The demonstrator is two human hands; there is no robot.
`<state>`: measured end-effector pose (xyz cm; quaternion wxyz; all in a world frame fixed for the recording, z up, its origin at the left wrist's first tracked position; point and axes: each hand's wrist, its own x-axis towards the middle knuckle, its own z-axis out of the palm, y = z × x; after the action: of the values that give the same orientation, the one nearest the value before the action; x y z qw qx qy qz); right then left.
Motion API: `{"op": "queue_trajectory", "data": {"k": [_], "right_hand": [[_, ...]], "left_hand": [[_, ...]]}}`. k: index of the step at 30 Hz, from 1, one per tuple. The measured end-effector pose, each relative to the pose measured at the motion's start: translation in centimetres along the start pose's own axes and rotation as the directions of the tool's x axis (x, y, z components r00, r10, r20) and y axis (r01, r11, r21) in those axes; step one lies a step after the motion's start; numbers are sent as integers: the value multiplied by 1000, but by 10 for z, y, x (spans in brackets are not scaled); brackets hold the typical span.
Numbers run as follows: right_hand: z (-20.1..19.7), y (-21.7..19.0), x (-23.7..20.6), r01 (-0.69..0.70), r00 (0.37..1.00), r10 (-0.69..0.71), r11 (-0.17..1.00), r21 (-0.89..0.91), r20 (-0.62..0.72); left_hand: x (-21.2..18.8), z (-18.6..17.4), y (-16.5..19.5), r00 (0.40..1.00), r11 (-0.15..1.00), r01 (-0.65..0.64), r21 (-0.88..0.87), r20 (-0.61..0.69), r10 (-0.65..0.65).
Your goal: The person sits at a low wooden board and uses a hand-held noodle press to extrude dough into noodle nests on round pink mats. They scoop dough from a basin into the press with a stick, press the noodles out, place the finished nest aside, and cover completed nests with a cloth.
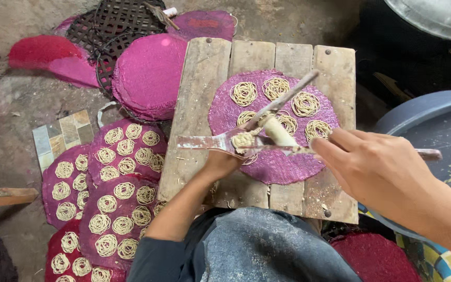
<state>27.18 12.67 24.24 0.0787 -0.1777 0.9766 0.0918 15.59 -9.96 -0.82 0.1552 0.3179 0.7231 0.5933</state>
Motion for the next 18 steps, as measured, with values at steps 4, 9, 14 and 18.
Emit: {"op": "queue_trajectory", "data": {"k": [4, 9, 14, 18], "right_hand": [[-3, 7, 20, -124, 946, 100, 991, 56, 310], [-22, -12, 35, 44, 997, -39, 996, -82, 66], [-2, -18, 44, 19, 982, -19, 1000, 1, 188], [21, -37, 66, 152, 981, -123, 967, -203, 149]], "left_hand": [[1, 4, -6, 987, 971, -151, 185, 76, 139], [7, 18, -17, 1000, 985, 9, 173, 8, -11], [7, 1, -11, 998, 996, 51, 78, -52, -47], [9, -3, 10, 994, 997, -46, 66, -97, 52]]}}
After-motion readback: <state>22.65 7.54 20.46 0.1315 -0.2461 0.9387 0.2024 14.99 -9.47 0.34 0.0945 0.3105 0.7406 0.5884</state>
